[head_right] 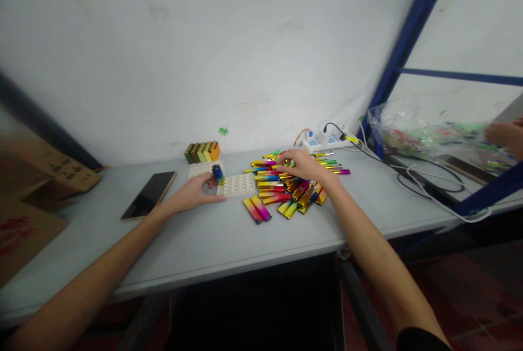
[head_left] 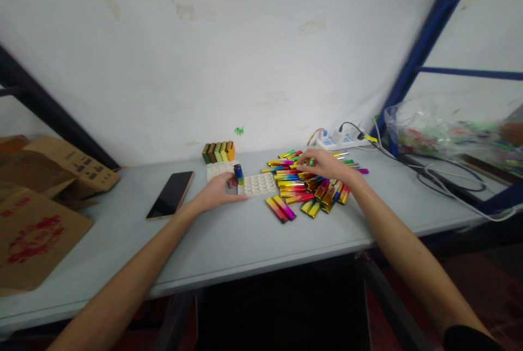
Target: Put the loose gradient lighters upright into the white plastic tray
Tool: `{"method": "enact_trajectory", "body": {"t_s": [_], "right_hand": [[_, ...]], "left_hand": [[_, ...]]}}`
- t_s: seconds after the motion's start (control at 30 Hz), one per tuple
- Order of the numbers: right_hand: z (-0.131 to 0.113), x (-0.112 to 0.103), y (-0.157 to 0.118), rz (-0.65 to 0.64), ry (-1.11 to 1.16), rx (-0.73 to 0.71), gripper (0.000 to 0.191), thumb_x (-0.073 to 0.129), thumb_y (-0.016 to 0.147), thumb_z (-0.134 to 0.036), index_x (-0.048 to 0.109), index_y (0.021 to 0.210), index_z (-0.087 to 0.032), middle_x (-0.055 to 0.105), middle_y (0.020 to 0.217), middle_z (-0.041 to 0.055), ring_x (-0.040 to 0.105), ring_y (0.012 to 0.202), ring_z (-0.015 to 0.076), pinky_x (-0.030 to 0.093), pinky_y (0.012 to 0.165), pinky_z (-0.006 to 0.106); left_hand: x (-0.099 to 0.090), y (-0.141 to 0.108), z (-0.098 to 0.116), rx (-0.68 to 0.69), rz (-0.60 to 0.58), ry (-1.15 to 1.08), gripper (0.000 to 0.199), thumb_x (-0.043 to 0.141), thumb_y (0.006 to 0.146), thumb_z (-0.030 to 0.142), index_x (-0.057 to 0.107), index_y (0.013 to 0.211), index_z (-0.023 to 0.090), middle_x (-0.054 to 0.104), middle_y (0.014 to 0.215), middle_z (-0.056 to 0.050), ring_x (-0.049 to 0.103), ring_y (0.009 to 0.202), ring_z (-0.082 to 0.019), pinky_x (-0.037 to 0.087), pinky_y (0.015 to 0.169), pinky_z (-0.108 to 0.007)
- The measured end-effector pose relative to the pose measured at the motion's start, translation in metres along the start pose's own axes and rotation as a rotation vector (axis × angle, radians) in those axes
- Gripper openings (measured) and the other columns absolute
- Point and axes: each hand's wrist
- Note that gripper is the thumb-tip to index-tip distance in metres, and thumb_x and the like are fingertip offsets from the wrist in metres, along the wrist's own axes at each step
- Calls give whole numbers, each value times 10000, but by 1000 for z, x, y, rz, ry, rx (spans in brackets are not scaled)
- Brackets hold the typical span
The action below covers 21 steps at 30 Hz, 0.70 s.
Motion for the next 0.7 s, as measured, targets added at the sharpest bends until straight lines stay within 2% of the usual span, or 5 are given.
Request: {"method": "enact_trajectory", "body": {"t_s": [0.13,0.27,0.5,0.63,0.7], "right_hand": [[-16,9,-1,-161,83,-42,270,726,905,-447,759,1002,-198,743,1029,78,673,905,222,491,803,322],[-24,24,2,-206,46,-66,210,760,882,-378,740,958,-184,716,1023,90,651,930,241,484,834,341],[-25,34,2,-154,64,-96,184,608,987,-351,669,988,-177,679,1028,106,630,935,236,489,859,352],[-30,27,2,-55,102,-3,277,462,1057,-403,623,1051,-177,719,984,96,654,861,219,481,813,335],[-33,23,1,-19,137,42,324,375,1085,-408,604,1066,-180,728,885,69,651,775,203,474,772,323]], "left_hand": [[1,1,-2,0,-1,-12,594,804,615,696,612,864,192,656,872,-44,619,793,-246,485,726,-345],[2,1,-4,1,-3,-11,586,805,620,693,608,855,194,653,867,-42,615,792,-244,482,726,-343],[1,1,-2,-5,-22,-11,577,805,629,682,600,859,194,646,863,-39,609,784,-237,471,711,-331],[1,1,-1,3,-14,-9,564,804,631,677,601,851,198,655,870,-39,613,785,-238,471,717,-334],[1,1,-2,6,-14,-7,561,806,633,670,603,857,198,658,883,-42,613,790,-238,474,724,-336]]}}
Point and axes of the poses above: each hand's wrist, its own y-axis towards the middle knuckle, its own x-axis out of the palm, z = x × y
